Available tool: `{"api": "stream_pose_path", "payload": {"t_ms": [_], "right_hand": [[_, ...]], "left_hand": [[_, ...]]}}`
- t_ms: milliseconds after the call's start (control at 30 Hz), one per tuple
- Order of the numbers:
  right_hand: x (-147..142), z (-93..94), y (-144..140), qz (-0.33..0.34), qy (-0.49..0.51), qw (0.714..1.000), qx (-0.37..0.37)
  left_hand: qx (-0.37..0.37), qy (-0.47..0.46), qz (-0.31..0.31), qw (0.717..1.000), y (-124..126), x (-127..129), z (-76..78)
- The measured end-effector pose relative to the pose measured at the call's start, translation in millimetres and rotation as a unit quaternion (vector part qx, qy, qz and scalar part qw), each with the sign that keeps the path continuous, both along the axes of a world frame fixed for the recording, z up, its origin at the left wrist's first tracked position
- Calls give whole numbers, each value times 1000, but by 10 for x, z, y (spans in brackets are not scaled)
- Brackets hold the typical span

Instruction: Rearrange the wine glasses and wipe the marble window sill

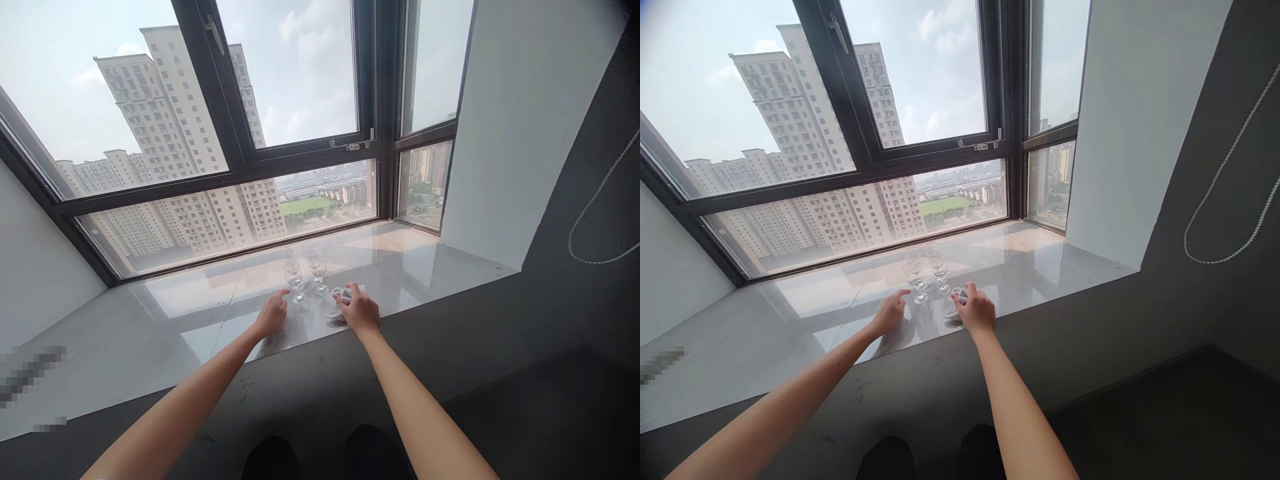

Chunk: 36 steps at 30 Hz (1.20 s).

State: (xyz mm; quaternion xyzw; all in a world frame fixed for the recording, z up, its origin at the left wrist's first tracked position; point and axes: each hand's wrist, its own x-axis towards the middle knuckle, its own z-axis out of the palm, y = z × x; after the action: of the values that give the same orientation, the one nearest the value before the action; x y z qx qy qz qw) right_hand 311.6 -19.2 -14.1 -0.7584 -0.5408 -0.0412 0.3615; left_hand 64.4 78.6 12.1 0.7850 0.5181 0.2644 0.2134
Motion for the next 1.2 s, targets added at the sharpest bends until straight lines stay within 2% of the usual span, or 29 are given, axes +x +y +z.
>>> {"api": "stream_pose_path", "payload": {"t_ms": [167, 267, 400, 500, 567, 667, 733, 833, 900, 967, 1067, 1200], "right_hand": [[2, -12, 12, -3, 0, 1000, -3], [3, -13, 14, 2, -1, 1000, -2], [0, -9, 14, -8, -2, 1000, -1], [-4, -4, 8, -7, -6, 1000, -8], [-6, 1, 2, -6, -6, 1000, -14], [-9, 4, -3, -7, -5, 1000, -12], [-8, 0, -2, -8, -4, 1000, -7], [-6, -16, 8, -14, -3, 1000, 2], [-4, -29, 17, -16, -1, 1000, 5], [-3, -39, 22, -17, 0, 1000, 5], [-2, -38, 17, -20, -2, 1000, 6], [-5, -11, -5, -24, -7, 1000, 0]], "left_hand": [[36, 56, 67, 996, 87, 208, 87], [43, 49, 82, 994, 168, 338, 100], [-15, -46, 88, 995, 239, 466, 83], [-91, -135, 93, 982, 259, 490, 53], [-114, -172, 85, 975, 273, 467, 27], [-109, -208, 75, 969, 311, 383, -3], [-97, -267, 63, 957, 348, 302, -3], [-104, -409, 31, 906, 400, 144, 45], [-127, -468, 30, 874, 418, 13, 103], [-135, -487, 49, 862, 416, -134, 166], [-148, -485, 79, 858, 391, -371, 244], [-190, -481, 126, 846, 366, -690, 276]]}}
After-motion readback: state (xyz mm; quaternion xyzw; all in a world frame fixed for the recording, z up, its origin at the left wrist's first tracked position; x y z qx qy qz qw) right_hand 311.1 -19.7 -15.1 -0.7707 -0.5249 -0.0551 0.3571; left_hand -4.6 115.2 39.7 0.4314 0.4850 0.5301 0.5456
